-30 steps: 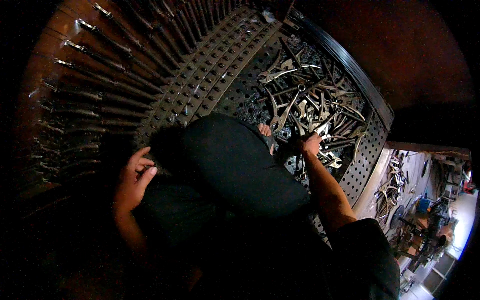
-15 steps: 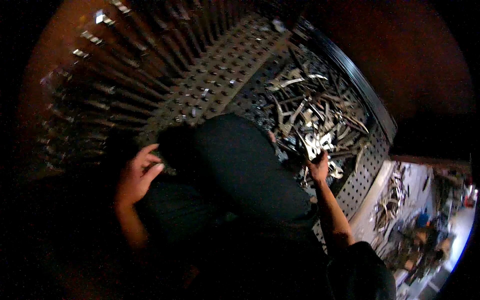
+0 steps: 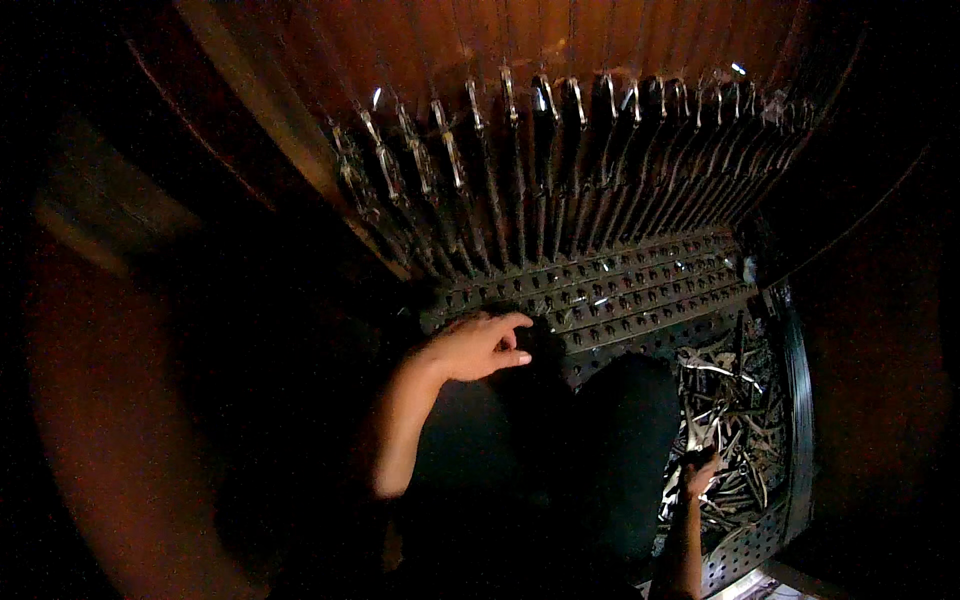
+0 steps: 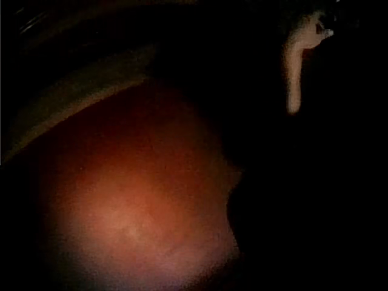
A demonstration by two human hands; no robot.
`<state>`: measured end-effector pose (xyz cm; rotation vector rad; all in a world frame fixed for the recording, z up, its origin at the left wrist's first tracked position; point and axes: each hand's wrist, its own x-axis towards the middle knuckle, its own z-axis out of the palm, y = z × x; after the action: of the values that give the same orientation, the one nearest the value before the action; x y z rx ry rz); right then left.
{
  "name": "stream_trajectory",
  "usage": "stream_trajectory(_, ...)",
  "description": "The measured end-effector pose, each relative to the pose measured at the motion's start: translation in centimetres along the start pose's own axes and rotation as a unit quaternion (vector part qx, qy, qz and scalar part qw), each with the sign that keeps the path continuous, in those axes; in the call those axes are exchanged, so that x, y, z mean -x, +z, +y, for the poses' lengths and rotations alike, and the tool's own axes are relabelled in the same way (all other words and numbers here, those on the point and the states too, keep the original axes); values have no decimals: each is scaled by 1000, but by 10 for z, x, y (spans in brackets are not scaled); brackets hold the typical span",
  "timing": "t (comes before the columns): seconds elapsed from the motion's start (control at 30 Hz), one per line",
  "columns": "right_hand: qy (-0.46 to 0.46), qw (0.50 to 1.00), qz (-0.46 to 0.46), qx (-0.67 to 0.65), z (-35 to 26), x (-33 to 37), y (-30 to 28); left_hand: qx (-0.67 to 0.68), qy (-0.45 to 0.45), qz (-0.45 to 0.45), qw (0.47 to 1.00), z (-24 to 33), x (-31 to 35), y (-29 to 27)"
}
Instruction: The person organizes locking pliers by picking them up from a pile on the floor and hanging them on a wall-mounted rack. They adjust the pliers and place them in available slots, repeating the process for multiple tools.
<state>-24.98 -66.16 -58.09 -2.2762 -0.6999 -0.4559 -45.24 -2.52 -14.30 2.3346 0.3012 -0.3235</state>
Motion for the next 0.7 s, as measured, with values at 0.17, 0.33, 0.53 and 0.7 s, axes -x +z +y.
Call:
stream_trajectory(0.17,214,968,-118,47,-61,-10,52,-8,-13,12,1000,-6,15,-2)
stream_trajectory(0.33,377,910,-144,92,-82,-10,57,-12,-36,8,999,3,13,-1)
stream_trajectory(0.53,318,941,-6,115,-63,-2,65,66,-68,-36,995,5,-9,8)
stream_trajectory(0.7,223,966,-51,121,-137,-24,55,23,-18,37,999,8,35,-7)
